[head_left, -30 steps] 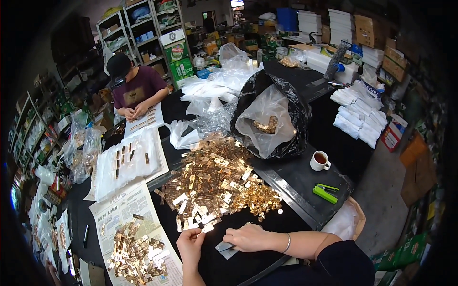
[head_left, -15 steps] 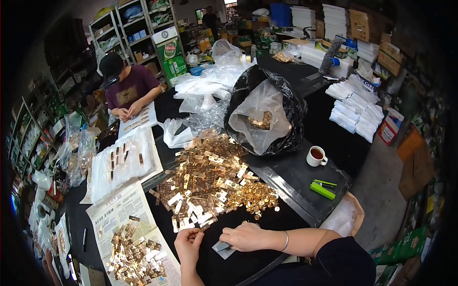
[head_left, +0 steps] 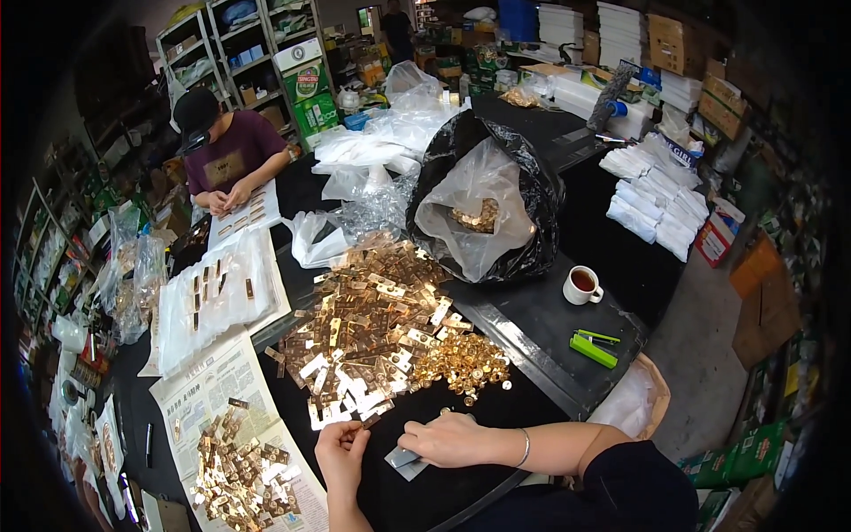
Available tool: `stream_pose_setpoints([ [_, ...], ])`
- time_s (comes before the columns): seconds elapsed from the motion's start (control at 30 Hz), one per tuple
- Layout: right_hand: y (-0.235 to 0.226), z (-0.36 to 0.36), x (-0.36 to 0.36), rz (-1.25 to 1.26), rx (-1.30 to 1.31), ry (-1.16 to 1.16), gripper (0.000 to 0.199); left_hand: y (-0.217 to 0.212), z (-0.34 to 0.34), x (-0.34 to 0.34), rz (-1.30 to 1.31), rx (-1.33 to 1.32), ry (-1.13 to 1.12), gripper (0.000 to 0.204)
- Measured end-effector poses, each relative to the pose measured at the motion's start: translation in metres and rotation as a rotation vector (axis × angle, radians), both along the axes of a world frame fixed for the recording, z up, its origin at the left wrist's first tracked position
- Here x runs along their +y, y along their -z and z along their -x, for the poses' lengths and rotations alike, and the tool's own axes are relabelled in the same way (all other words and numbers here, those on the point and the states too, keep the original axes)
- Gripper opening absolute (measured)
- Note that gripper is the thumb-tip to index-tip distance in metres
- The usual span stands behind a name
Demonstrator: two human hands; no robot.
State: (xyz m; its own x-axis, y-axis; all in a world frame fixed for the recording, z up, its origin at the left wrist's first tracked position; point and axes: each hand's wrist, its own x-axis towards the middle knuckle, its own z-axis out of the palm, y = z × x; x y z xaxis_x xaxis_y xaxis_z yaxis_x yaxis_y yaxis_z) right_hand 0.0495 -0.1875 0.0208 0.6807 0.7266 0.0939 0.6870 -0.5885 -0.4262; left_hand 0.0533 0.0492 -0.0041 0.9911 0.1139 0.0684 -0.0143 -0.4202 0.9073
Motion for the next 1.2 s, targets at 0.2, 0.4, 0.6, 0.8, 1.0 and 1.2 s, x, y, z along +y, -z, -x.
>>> stream_pose_setpoints([
  [0.2, 0.0, 0.0, 0.001, 0.002, -0.015, -0.003, 0.026, -0.003, 0.0, -0.001, -0.023, -0.026, 0.003, 0.018],
  [0.4, 0.004, 0.002, 0.001, -0.021, -0.048, 0.008, 0.025, -0.002, 0.0, -0.001, -0.035, -0.022, 0.008, 0.016],
  [0.6, 0.001, 0.003, 0.001, -0.026, -0.054, 0.002, 0.024, -0.003, 0.002, -0.003, -0.051, -0.028, 0.003, 0.016],
  [0.8, -0.012, 0.001, 0.002, -0.034, -0.051, -0.002, 0.013, -0.009, 0.004, -0.001, -0.099, 0.001, -0.04, 0.016],
  [1.0, -0.007, 0.003, 0.003, -0.045, -0.063, 0.024, 0.015, -0.008, 0.0, 0.0, -0.077, -0.066, 0.031, 0.016],
  [1.2, -0.007, 0.006, 0.001, -0.053, -0.069, 0.014, 0.016, -0.004, 0.003, -0.001, -0.039, -0.046, 0.036, 0.016],
])
